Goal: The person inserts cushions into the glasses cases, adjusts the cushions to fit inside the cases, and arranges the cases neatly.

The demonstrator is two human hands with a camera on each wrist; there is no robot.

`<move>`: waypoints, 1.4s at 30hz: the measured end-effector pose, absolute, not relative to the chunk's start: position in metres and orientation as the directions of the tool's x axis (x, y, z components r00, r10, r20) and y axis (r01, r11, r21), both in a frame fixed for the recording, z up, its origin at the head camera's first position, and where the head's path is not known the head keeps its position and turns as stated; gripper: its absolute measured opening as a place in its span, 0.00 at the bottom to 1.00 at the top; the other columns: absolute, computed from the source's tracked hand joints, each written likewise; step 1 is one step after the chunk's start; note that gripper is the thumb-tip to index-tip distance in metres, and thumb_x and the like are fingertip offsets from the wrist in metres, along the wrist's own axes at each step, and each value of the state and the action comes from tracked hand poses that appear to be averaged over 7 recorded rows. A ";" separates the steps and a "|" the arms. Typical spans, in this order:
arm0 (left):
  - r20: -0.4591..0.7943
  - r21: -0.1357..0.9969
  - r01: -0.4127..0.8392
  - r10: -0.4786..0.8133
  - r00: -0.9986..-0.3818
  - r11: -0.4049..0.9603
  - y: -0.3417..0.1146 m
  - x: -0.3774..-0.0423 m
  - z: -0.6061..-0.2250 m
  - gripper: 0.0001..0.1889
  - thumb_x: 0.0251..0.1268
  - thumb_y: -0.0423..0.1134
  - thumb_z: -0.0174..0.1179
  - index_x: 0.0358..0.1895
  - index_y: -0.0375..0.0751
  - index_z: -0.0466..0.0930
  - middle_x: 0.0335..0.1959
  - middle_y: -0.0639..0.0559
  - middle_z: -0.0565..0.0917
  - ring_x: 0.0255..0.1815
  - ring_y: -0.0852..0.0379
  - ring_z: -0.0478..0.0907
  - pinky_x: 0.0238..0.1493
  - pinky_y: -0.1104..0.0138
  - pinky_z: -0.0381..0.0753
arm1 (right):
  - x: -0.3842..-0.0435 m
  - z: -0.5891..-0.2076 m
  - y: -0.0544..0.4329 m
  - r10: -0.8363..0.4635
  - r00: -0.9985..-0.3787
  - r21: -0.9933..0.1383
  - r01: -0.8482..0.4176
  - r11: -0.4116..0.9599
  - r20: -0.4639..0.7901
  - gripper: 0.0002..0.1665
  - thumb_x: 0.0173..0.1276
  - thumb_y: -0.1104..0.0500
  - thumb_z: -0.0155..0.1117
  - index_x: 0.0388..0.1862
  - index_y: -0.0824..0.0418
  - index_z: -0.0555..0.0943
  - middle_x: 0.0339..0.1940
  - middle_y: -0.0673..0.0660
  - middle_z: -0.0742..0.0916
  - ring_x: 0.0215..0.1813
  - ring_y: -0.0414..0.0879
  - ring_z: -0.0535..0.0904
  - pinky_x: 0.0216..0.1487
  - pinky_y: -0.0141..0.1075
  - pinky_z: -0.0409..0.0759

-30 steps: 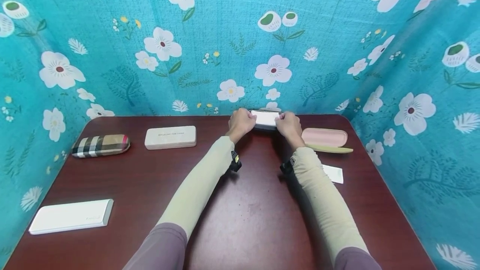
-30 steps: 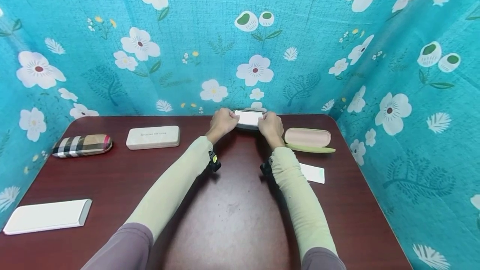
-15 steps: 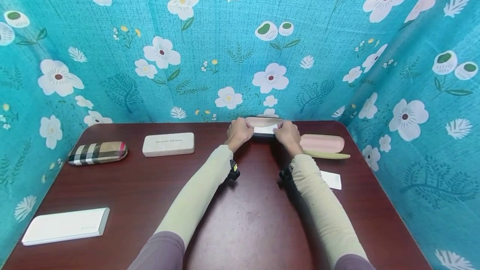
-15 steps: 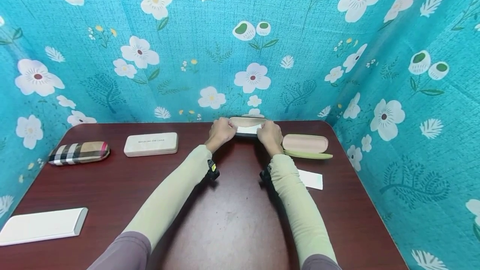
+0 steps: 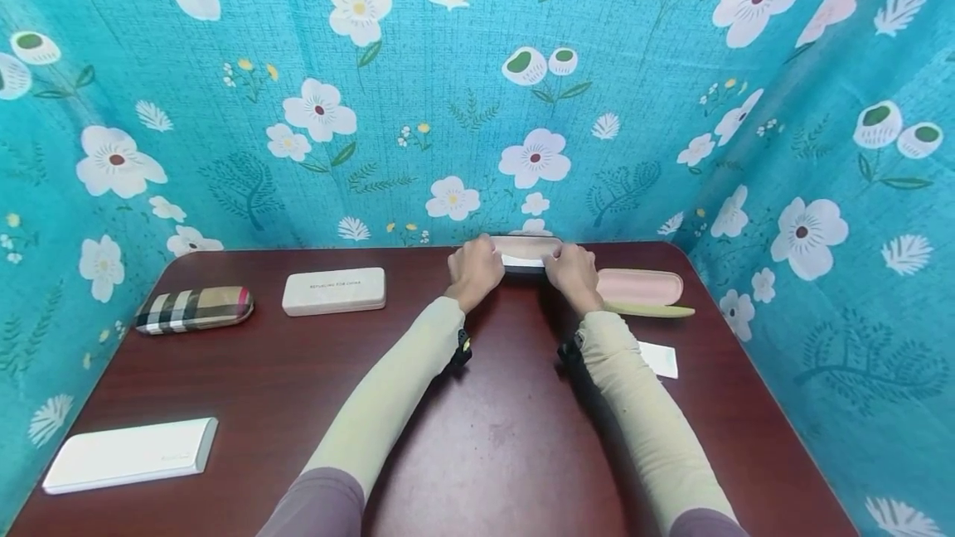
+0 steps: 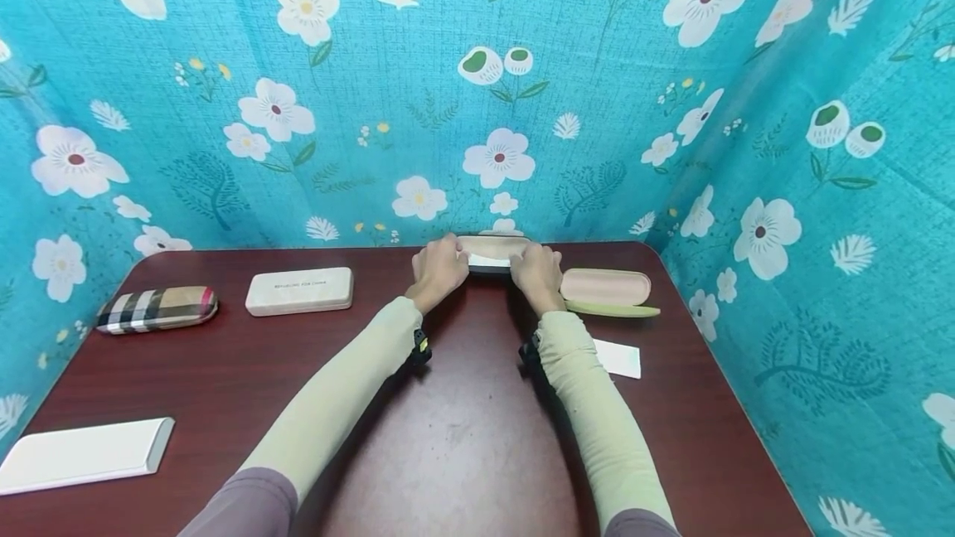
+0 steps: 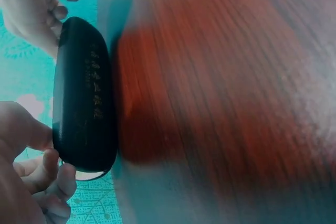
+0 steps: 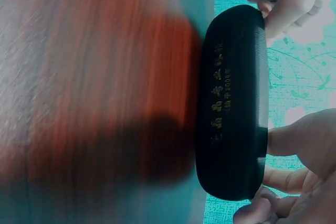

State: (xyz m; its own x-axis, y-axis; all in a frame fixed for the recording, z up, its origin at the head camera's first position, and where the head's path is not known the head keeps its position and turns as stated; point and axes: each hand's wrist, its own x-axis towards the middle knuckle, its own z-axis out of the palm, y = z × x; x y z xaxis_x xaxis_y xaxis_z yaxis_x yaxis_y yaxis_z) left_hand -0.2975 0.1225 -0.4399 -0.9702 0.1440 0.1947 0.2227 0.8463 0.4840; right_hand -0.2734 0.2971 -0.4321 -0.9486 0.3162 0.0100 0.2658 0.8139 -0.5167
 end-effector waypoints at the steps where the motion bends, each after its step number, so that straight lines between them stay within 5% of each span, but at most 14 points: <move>1: 0.215 0.460 0.235 0.149 -0.965 0.856 0.123 -0.297 -0.440 0.13 0.72 0.40 0.58 0.26 0.44 0.72 0.21 0.52 0.75 0.24 0.53 0.75 0.29 0.58 0.75 | -0.273 -0.433 0.297 0.313 -0.950 -0.520 0.259 0.814 0.016 0.14 0.73 0.50 0.60 0.34 0.60 0.80 0.39 0.61 0.82 0.53 0.60 0.75 0.44 0.53 0.76; 5: 0.338 0.317 0.306 0.194 -0.921 0.898 0.125 -0.296 -0.441 0.09 0.71 0.39 0.57 0.32 0.41 0.77 0.26 0.48 0.80 0.28 0.49 0.82 0.32 0.58 0.80 | -0.273 -0.436 0.299 0.298 -0.950 -0.537 0.204 0.819 0.094 0.21 0.73 0.49 0.61 0.53 0.65 0.82 0.54 0.66 0.82 0.62 0.63 0.70 0.55 0.58 0.76; 10: 0.493 0.177 0.409 0.279 -0.824 0.895 0.128 -0.301 -0.439 0.09 0.73 0.38 0.53 0.46 0.35 0.78 0.39 0.44 0.83 0.39 0.47 0.84 0.43 0.59 0.83 | -0.279 -0.439 0.301 0.216 -0.925 -0.552 0.009 0.833 0.311 0.28 0.69 0.49 0.69 0.59 0.66 0.82 0.58 0.66 0.83 0.63 0.62 0.67 0.58 0.54 0.74; 13: 0.495 0.161 0.464 0.335 -0.802 0.871 0.129 -0.305 -0.442 0.18 0.75 0.38 0.52 0.60 0.31 0.72 0.53 0.40 0.80 0.52 0.45 0.81 0.57 0.58 0.80 | -0.285 -0.441 0.301 0.110 -0.912 -0.508 -0.116 0.854 0.395 0.33 0.68 0.48 0.71 0.64 0.68 0.79 0.62 0.67 0.82 0.66 0.63 0.68 0.64 0.53 0.68; 16: 0.398 0.176 0.509 0.412 -0.820 0.842 0.127 -0.310 -0.447 0.28 0.79 0.41 0.47 0.75 0.30 0.58 0.74 0.36 0.67 0.71 0.40 0.70 0.74 0.54 0.67 | -0.291 -0.441 0.297 -0.008 -0.929 -0.451 -0.188 0.873 0.371 0.41 0.68 0.45 0.70 0.70 0.69 0.72 0.68 0.69 0.77 0.71 0.64 0.65 0.70 0.55 0.61; 19: 0.246 0.208 0.535 0.485 -0.839 0.819 0.124 -0.311 -0.452 0.33 0.83 0.44 0.40 0.81 0.32 0.43 0.84 0.38 0.46 0.82 0.37 0.52 0.81 0.50 0.53 | -0.294 -0.441 0.295 -0.097 -0.964 -0.431 -0.199 0.880 0.246 0.49 0.69 0.40 0.67 0.77 0.67 0.63 0.77 0.70 0.67 0.77 0.67 0.57 0.74 0.59 0.55; 24: 0.092 0.238 0.557 0.552 -0.829 0.796 0.120 -0.312 -0.455 0.33 0.84 0.45 0.33 0.82 0.36 0.36 0.85 0.44 0.37 0.85 0.43 0.39 0.81 0.47 0.46 | -0.297 -0.441 0.299 -0.168 -0.985 -0.418 -0.171 0.892 0.044 0.53 0.72 0.38 0.62 0.82 0.63 0.52 0.83 0.69 0.52 0.82 0.69 0.43 0.78 0.64 0.45; 30: 0.036 0.282 0.559 0.574 -0.818 0.779 0.121 -0.312 -0.455 0.32 0.86 0.47 0.32 0.82 0.36 0.37 0.85 0.40 0.40 0.86 0.44 0.36 0.81 0.45 0.43 | -0.296 -0.438 0.305 -0.230 -0.970 -0.372 -0.184 0.910 -0.083 0.61 0.67 0.37 0.67 0.83 0.64 0.47 0.84 0.69 0.52 0.83 0.67 0.42 0.80 0.63 0.42; 36: 0.043 0.326 0.558 0.578 -0.815 0.763 0.122 -0.312 -0.455 0.33 0.86 0.47 0.33 0.82 0.34 0.38 0.83 0.37 0.48 0.85 0.41 0.43 0.81 0.46 0.47 | -0.297 -0.435 0.309 -0.276 -0.957 -0.378 -0.223 0.899 -0.092 0.66 0.57 0.44 0.79 0.82 0.66 0.51 0.82 0.69 0.57 0.82 0.67 0.47 0.80 0.61 0.45; 42: 0.064 0.304 0.576 0.587 -0.807 0.759 0.121 -0.310 -0.457 0.33 0.86 0.48 0.32 0.81 0.32 0.39 0.82 0.34 0.51 0.84 0.39 0.46 0.81 0.47 0.47 | -0.297 -0.436 0.313 -0.337 -0.939 -0.395 -0.286 0.873 -0.065 0.63 0.60 0.46 0.76 0.82 0.69 0.51 0.83 0.69 0.57 0.84 0.65 0.45 0.81 0.61 0.41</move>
